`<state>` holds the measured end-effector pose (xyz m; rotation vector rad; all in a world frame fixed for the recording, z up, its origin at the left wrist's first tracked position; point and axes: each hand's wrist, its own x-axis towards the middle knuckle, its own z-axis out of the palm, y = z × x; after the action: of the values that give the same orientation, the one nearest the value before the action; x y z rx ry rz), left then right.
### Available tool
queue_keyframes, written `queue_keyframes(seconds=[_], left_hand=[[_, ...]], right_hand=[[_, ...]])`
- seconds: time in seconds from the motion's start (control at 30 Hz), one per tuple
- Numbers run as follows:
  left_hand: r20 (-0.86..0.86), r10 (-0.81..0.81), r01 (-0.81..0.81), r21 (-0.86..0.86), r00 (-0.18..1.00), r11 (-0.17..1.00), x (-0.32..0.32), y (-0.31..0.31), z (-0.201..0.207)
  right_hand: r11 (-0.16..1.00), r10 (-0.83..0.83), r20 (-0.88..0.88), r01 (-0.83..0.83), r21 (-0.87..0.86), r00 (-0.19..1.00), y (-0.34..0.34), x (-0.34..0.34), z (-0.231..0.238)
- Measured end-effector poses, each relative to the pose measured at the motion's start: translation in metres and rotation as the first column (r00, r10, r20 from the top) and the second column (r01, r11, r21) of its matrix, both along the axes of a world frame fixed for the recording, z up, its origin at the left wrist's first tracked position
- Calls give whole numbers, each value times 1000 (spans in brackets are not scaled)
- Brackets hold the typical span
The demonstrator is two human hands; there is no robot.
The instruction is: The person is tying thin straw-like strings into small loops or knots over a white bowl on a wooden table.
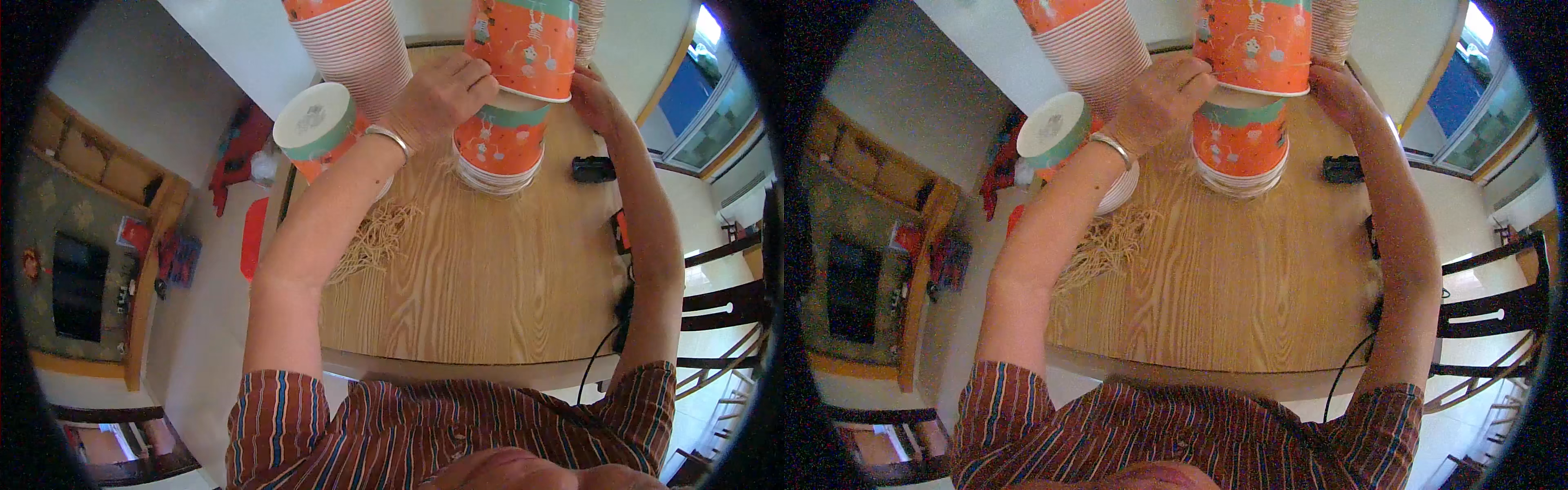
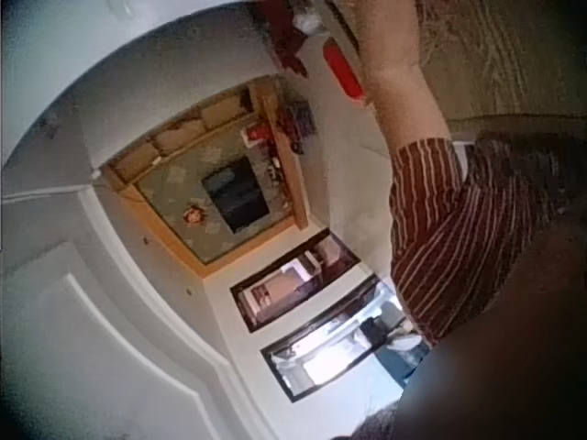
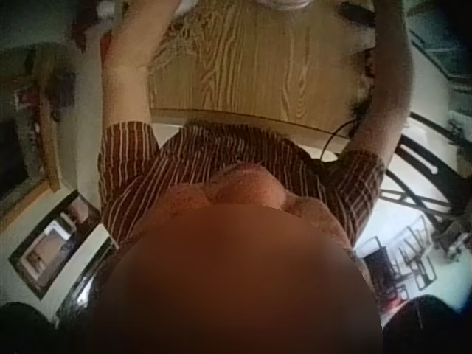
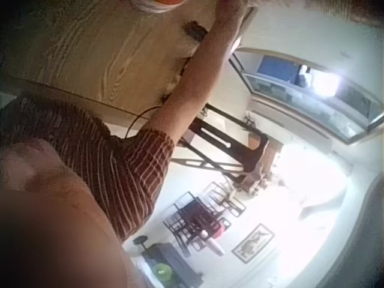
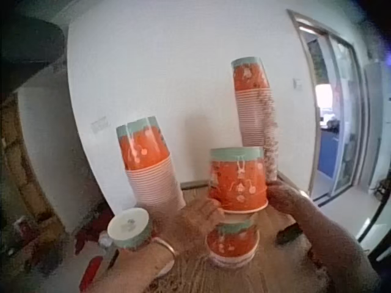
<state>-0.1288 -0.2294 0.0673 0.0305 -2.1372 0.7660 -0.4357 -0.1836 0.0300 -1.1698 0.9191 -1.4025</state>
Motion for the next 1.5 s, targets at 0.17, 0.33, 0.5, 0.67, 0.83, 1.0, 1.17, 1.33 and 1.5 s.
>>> queue_keyframes(seconds=[0.17, 0.33, 0.5, 0.67, 0.83, 1.0, 1.17, 1.33, 1.5], left_hand=[[65, 10, -16, 93, 998, 996, 4, 9, -11], [91, -34, 27, 71, 995, 997, 9, 11, -11], [138, -90, 76, 104, 986, 992, 18, 18, -17], [57, -68, 65, 50, 996, 997, 22, 14, -40], [56, -98, 95, 64, 994, 993, 24, 14, -50], [55, -104, 98, 95, 993, 991, 23, 17, -55], [68, -113, 105, 116, 991, 988, 22, 11, -59], [73, -90, 80, 128, 993, 989, 27, 15, -58], [47, -83, 76, 135, 995, 988, 28, 13, -68]], right_hand=[[999, 21, 2, -21, 30, 1000, -7, -14, -24], [997, 6, -110, 3, 78, 994, -1, -21, -27], [997, -55, -141, 62, 49, 989, 3, -10, -30], [999, -5, -161, 0, -33, 987, 9, 0, -30], [996, -92, -230, 85, -40, 969, 13, 4, -29], [991, -136, -314, 128, -47, 940, 14, -2, -38], [976, -216, -321, 212, -49, 922, 19, 2, -46], [973, -229, -269, 218, -69, 936, 23, 6, -48], [972, -236, -290, 224, -77, 927, 25, 6, -53]])
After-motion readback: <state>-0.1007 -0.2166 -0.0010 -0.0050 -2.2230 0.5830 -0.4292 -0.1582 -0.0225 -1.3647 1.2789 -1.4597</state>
